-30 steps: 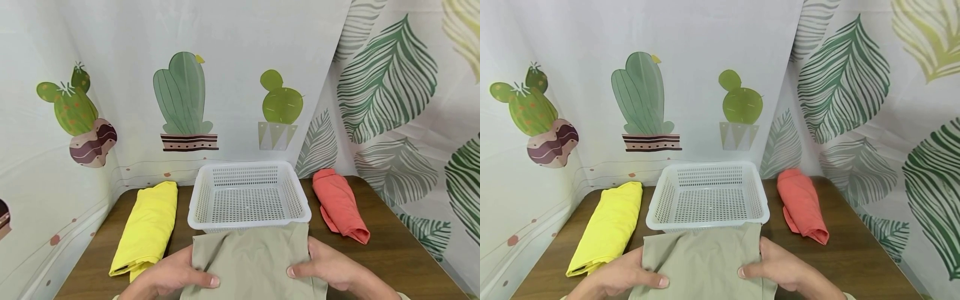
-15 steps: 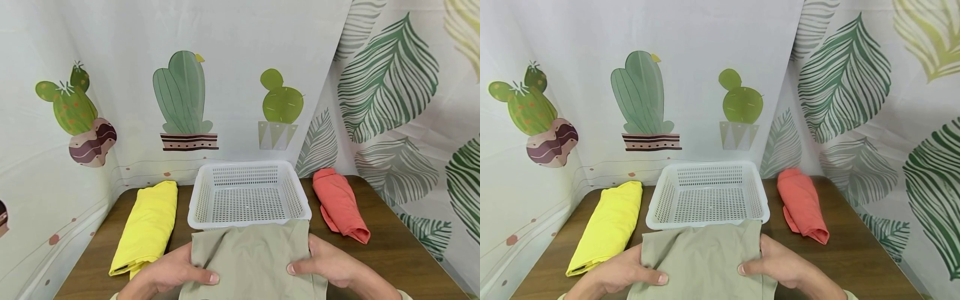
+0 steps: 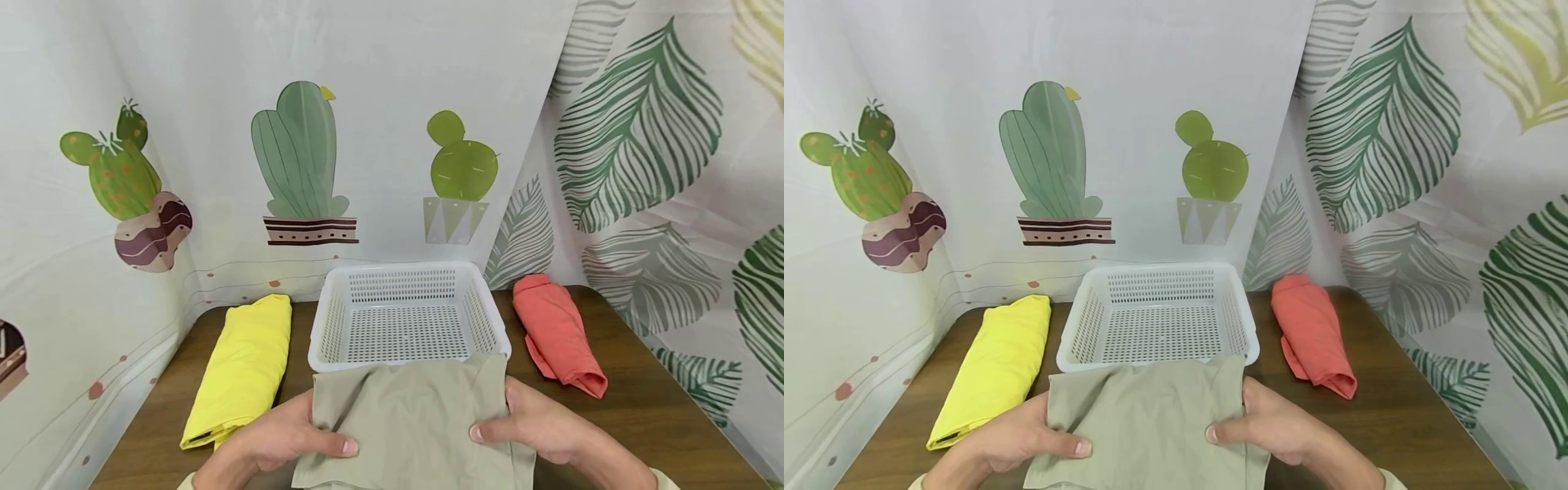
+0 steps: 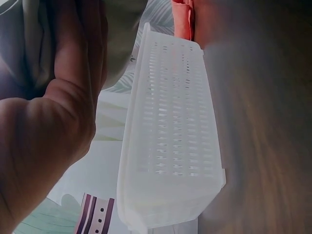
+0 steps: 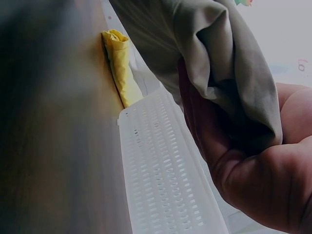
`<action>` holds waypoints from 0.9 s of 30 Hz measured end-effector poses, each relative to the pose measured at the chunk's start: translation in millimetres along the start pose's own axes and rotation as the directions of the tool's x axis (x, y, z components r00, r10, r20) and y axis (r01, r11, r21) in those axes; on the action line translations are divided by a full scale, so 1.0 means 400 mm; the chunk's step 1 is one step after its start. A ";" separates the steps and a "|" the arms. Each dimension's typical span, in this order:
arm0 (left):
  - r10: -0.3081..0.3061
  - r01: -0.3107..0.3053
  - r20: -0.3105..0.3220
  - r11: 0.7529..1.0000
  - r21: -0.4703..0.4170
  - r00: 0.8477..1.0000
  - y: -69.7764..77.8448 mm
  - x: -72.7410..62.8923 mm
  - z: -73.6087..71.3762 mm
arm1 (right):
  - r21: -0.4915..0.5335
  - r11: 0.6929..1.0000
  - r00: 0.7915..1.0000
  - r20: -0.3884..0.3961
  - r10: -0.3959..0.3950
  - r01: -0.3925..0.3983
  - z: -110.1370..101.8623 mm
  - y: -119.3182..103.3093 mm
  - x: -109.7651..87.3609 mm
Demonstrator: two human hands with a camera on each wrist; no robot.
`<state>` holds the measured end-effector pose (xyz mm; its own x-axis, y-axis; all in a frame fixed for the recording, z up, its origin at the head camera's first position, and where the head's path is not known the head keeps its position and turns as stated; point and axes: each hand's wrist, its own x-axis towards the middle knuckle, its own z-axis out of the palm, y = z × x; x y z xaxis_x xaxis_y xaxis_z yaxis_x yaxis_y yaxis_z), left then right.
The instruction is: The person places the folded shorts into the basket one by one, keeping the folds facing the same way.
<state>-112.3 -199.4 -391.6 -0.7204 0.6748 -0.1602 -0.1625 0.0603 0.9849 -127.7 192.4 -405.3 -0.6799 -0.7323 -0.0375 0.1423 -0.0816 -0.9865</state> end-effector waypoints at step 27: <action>0.039 -0.037 -0.019 0.997 0.061 0.999 0.015 0.008 -0.007 | -0.050 0.999 0.999 -0.038 -0.025 0.023 -0.006 -0.022 0.008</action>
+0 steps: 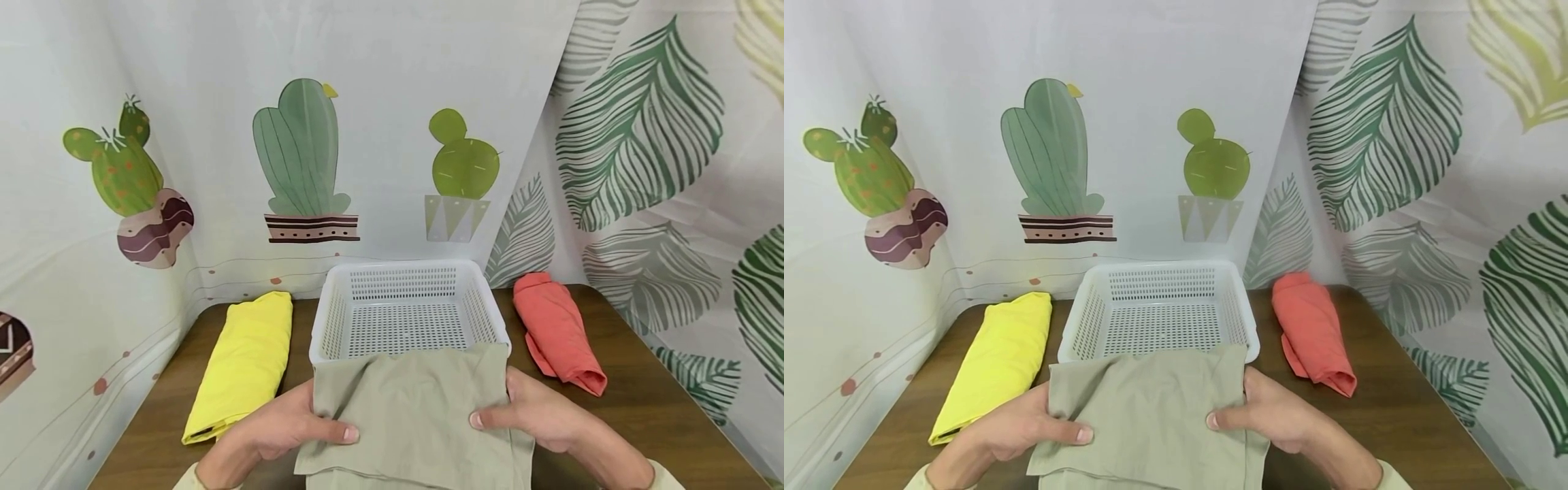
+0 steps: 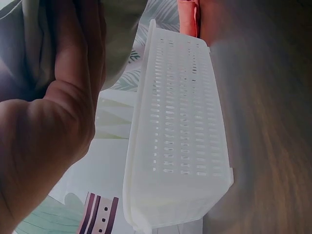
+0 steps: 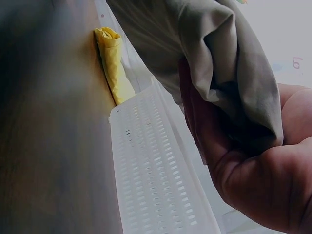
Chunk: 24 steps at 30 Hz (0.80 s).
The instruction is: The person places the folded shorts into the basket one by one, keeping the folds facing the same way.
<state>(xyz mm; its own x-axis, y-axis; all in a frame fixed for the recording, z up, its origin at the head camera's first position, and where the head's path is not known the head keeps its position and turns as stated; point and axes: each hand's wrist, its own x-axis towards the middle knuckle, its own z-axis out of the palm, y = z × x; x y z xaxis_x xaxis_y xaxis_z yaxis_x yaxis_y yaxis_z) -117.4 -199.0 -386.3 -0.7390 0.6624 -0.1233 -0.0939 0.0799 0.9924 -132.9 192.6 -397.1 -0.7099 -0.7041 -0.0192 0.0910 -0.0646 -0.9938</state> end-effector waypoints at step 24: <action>0.029 -0.030 -0.027 0.998 -0.049 0.999 0.018 0.013 0.005 | 0.031 1.000 1.000 -0.013 0.004 -0.004 -0.003 -0.022 0.006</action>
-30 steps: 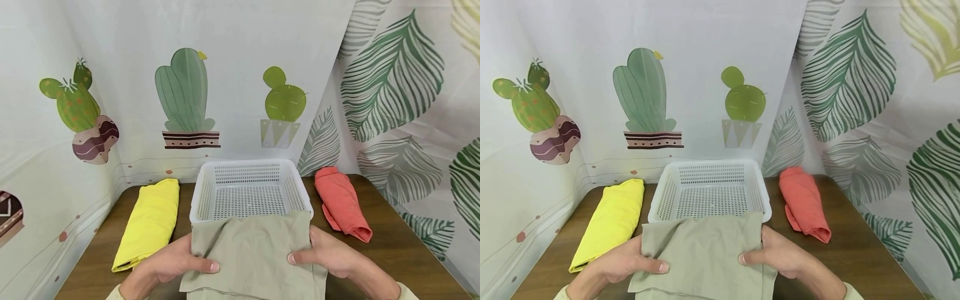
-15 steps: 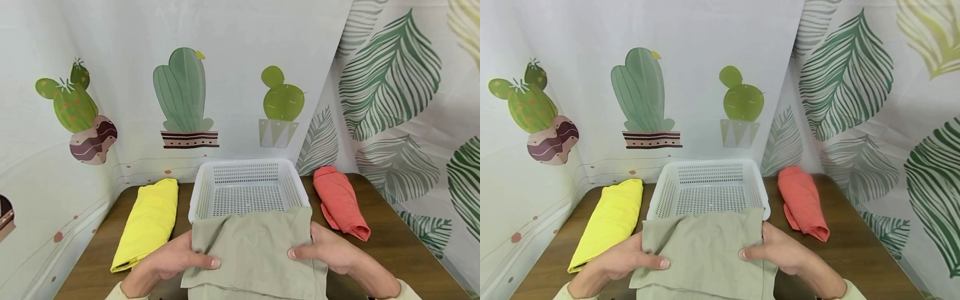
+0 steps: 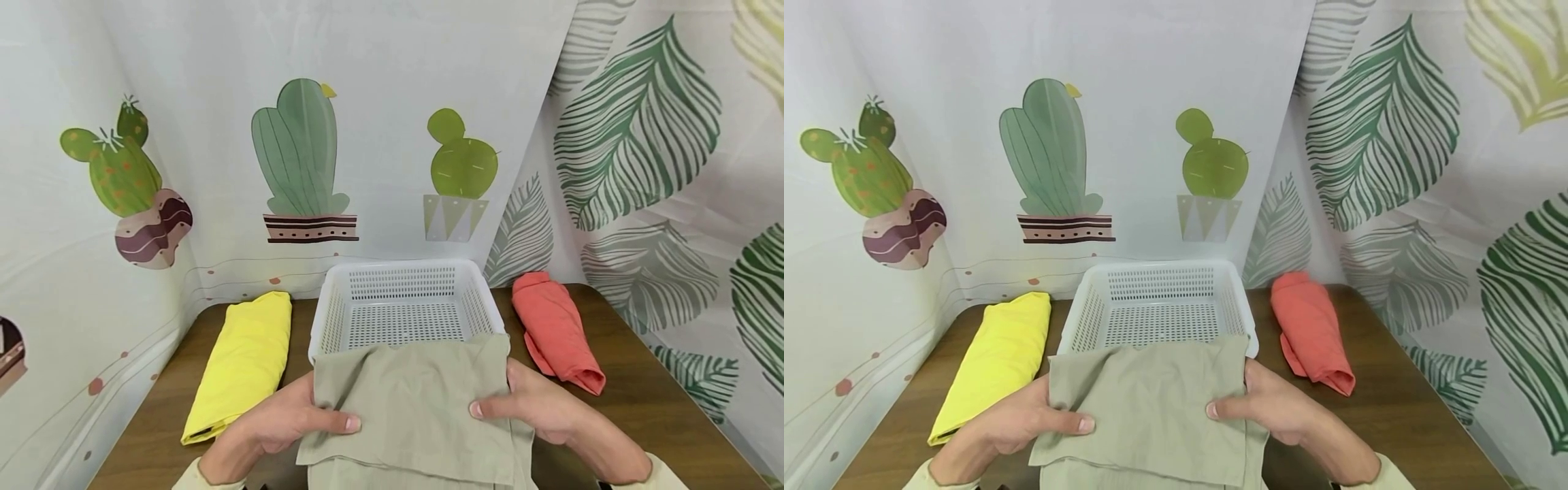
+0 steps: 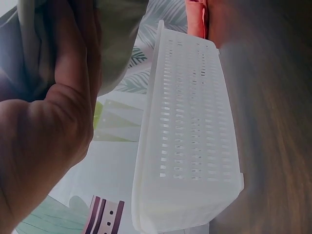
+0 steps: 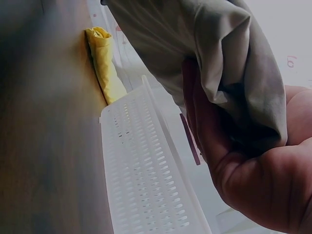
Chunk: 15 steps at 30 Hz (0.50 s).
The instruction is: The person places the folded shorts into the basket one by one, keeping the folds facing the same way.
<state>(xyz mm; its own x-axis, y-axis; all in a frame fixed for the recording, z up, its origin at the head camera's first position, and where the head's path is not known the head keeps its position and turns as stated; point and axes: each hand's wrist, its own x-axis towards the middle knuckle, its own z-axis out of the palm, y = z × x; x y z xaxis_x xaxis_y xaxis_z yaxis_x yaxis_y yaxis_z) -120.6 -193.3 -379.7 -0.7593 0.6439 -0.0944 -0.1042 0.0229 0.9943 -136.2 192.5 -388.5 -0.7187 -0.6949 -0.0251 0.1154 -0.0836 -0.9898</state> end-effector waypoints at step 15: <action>-0.007 0.007 -0.020 1.000 -0.015 1.000 0.003 0.001 -0.005 | -0.001 1.000 1.000 -0.002 -0.016 0.016 -0.003 -0.005 0.014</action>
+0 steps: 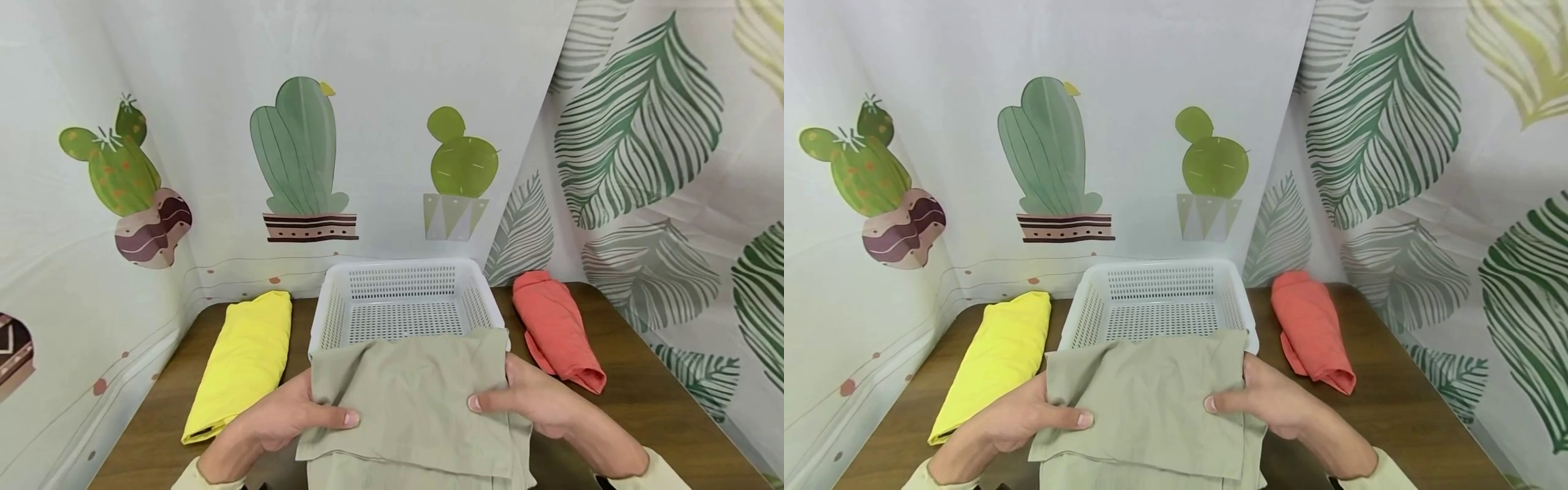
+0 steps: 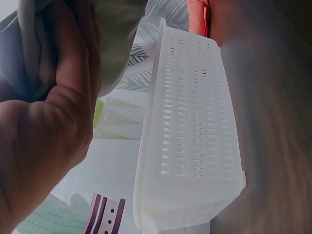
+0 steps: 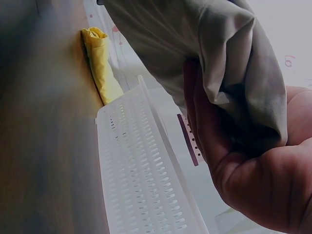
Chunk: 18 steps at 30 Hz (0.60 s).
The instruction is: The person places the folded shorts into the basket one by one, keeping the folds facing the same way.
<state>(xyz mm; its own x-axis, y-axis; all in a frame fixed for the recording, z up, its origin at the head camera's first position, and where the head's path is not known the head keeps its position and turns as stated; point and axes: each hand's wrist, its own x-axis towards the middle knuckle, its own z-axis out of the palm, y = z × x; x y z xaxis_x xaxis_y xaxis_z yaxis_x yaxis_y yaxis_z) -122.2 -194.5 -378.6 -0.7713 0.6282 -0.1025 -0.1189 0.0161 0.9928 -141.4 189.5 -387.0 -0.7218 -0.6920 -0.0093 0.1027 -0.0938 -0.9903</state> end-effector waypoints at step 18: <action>0.010 -0.010 -0.015 1.000 0.005 1.000 0.013 0.019 -0.011 | 0.030 0.999 1.000 -0.022 0.020 -0.019 -0.011 -0.011 0.016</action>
<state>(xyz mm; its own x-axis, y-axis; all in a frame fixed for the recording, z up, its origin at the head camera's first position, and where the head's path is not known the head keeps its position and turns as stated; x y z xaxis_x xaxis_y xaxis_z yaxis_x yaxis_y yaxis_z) -131.6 -193.0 -374.5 -0.7814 0.6169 -0.0935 -0.1080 0.0140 0.9941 -149.6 188.8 -383.1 -0.7347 -0.6777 -0.0321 0.1372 -0.1021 -0.9853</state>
